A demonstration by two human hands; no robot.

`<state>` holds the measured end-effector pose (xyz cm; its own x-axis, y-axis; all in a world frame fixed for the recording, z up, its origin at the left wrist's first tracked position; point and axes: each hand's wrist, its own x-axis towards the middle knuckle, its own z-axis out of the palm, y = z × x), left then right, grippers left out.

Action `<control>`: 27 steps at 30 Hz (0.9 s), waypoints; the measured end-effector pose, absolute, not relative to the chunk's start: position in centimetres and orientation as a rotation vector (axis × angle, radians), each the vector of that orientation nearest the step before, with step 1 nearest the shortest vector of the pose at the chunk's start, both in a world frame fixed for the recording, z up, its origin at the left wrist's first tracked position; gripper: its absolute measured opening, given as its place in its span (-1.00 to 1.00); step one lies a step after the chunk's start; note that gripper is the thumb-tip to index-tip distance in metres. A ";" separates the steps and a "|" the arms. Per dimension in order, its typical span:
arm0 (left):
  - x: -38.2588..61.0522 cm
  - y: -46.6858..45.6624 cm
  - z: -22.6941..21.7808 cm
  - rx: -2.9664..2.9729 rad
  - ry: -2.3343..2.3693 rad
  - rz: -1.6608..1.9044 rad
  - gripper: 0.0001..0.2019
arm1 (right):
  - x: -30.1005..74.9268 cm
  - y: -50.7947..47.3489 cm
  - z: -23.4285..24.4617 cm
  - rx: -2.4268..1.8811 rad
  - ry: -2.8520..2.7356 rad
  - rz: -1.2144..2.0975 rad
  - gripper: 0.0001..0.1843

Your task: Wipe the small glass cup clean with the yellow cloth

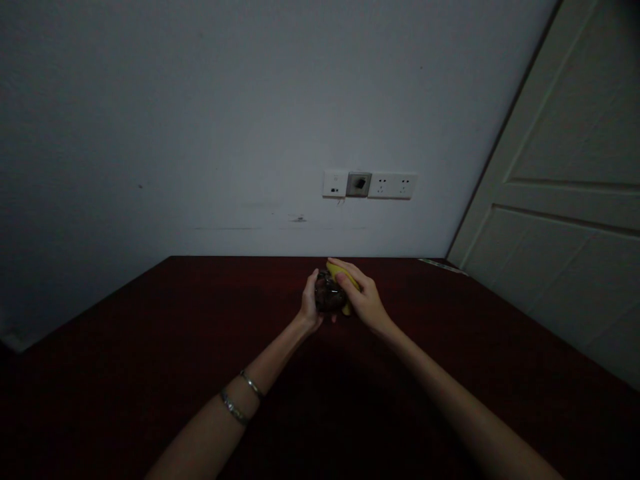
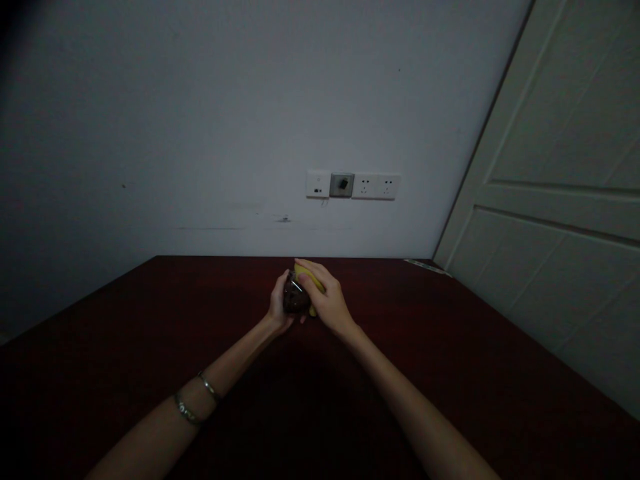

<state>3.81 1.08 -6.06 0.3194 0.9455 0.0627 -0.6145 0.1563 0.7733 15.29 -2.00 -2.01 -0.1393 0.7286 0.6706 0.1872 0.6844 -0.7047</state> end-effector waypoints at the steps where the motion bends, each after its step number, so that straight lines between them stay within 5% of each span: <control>1: 3.8 1.0 -6.0 0.801 0.507 1.187 -0.52 | 15.0 -1.9 -2.1 -0.788 -1.611 0.631 -0.61; 4: 3.9 0.9 -6.0 0.775 0.516 1.210 -0.53 | 14.5 -1.9 -2.5 -0.855 -1.540 0.695 -0.58; 12: 3.8 1.2 -6.1 0.725 0.556 1.277 -0.54 | 15.5 -2.7 -2.8 -0.679 -1.955 0.176 -0.56; 20: 3.7 1.3 -6.1 0.807 0.581 1.215 -0.51 | 14.7 -2.1 -2.4 -0.823 -1.711 0.368 -0.64; 27: 3.8 1.9 -6.7 0.733 0.649 1.282 -0.54 | 15.6 -2.6 -2.5 -0.726 -2.074 -0.024 -0.55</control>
